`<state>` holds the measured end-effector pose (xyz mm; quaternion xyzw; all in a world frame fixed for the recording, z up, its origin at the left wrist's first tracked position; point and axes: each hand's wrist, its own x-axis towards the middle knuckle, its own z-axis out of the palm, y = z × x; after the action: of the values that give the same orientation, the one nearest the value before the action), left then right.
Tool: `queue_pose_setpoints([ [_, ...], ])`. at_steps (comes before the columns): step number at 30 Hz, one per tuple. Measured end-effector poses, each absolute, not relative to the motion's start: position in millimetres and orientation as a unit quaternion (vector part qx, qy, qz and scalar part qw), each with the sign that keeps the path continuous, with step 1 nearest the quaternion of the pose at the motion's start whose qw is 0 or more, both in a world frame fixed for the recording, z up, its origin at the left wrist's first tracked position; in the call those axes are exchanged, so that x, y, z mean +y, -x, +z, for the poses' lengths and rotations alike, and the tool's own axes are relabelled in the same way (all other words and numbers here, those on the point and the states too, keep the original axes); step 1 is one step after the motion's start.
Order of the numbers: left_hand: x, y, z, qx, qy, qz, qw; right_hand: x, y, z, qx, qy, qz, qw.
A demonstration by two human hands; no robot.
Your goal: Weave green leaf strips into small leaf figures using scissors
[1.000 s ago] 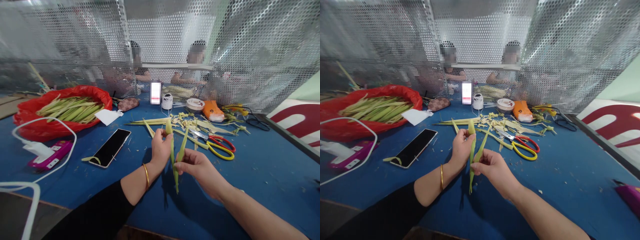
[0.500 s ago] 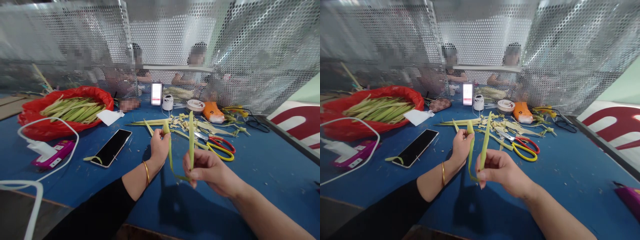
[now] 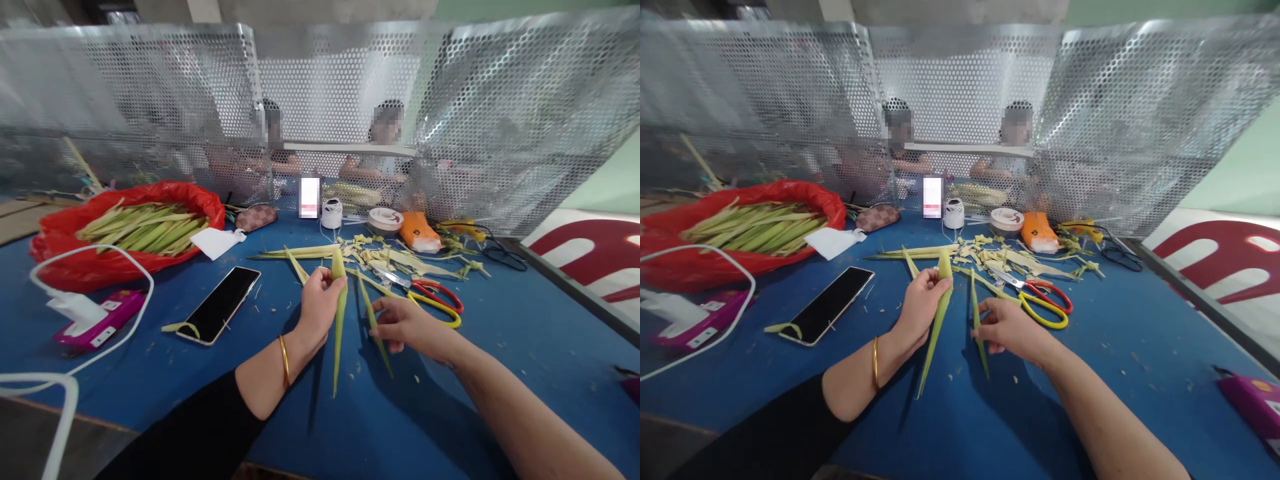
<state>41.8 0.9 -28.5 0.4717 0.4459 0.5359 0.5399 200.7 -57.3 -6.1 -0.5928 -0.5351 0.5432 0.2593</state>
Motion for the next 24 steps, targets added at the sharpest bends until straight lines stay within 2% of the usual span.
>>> queue_pose_setpoints([
  [4, -4, -42, -26, 0.434, -0.469, 0.529, 0.559, -63, -196, -5, -0.556, 0.602, 0.545, 0.177],
  [9, -7, -42, -22, 0.443, -0.433, 0.517, 0.591, -68, -194, 3, -0.570, 0.583, 0.564, 0.132],
  [11, -9, -42, -20, 0.452, -0.428, 0.501, 0.601, -66, -197, 3, -0.593, 0.591, 0.530, 0.137],
  [13, -12, -42, -18, 0.456, -0.434, 0.475, 0.614, -62, -199, 2, -0.604, 0.627, 0.441, 0.219],
  [15, -16, -44, -17, 0.448, -0.454, 0.440, 0.632, -58, -201, 0, -0.574, 0.637, 0.373, 0.354],
  [18, -24, -46, -18, 0.413, -0.494, 0.379, 0.665, -55, -199, -3, -0.496, 0.580, 0.412, 0.498],
  [21, -30, -48, -18, 0.381, -0.524, 0.337, 0.683, -55, -194, -5, -0.444, 0.527, 0.469, 0.552],
  [24, -33, -48, -17, 0.360, -0.525, 0.332, 0.696, -57, -189, -5, -0.421, 0.502, 0.498, 0.568],
])
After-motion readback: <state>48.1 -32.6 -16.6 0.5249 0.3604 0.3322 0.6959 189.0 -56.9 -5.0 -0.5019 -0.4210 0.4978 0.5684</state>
